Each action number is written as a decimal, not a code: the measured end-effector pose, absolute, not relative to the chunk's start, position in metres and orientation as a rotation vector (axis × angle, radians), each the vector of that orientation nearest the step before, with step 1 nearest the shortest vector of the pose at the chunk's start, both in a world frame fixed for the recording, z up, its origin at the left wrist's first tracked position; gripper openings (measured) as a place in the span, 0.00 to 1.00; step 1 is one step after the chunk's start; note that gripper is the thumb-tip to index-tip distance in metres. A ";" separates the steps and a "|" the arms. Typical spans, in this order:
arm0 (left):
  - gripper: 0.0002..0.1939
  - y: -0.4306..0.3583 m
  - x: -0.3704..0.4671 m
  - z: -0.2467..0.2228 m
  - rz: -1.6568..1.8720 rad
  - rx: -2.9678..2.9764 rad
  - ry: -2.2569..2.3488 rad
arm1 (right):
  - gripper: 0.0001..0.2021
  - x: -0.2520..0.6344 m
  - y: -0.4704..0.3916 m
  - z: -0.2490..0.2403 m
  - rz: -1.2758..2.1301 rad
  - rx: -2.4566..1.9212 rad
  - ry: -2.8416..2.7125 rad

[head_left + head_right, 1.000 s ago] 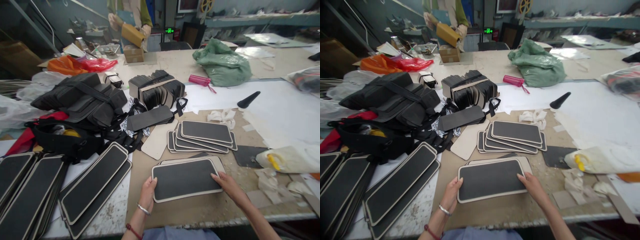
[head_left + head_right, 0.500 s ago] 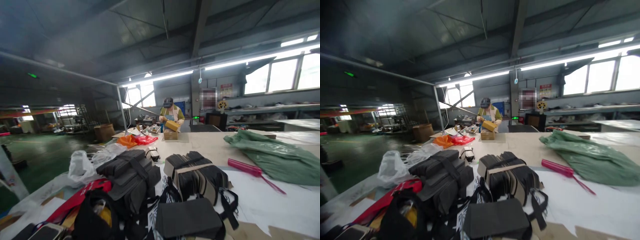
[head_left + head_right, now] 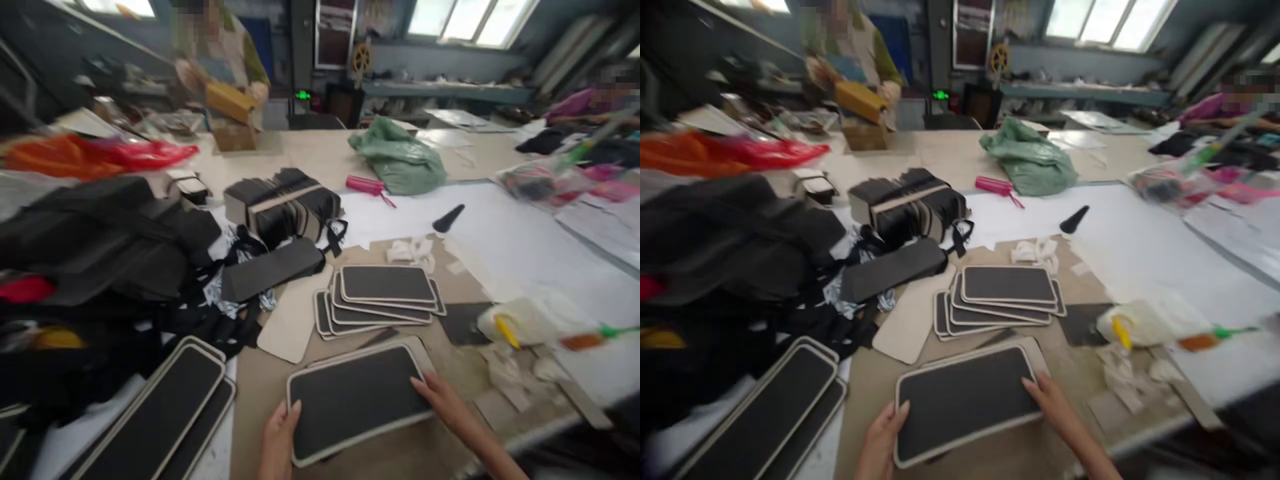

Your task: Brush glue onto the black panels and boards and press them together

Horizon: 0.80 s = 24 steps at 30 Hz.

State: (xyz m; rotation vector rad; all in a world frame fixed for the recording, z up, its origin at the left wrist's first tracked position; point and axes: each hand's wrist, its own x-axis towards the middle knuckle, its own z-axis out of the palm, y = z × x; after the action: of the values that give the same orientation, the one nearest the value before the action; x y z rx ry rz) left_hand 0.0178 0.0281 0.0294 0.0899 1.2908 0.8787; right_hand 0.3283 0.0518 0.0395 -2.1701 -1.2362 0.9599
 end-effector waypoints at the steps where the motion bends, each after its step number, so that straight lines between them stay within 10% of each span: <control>1: 0.28 0.020 0.022 0.033 0.886 0.085 1.284 | 0.13 0.336 0.033 0.041 1.026 -2.190 -1.236; 10: 0.15 0.032 0.026 0.054 0.910 0.031 1.331 | 0.20 0.344 0.032 0.036 1.230 -2.009 -1.334; 24: 0.25 0.028 0.027 0.053 0.925 0.088 1.307 | 0.22 0.344 0.029 0.049 1.175 -2.016 -1.400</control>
State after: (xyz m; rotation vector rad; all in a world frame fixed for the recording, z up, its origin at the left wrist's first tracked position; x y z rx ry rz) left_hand 0.0267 0.0280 0.0528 0.0880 1.3074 0.9246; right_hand 0.3436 0.0295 0.0492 -2.0158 -1.4001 1.1752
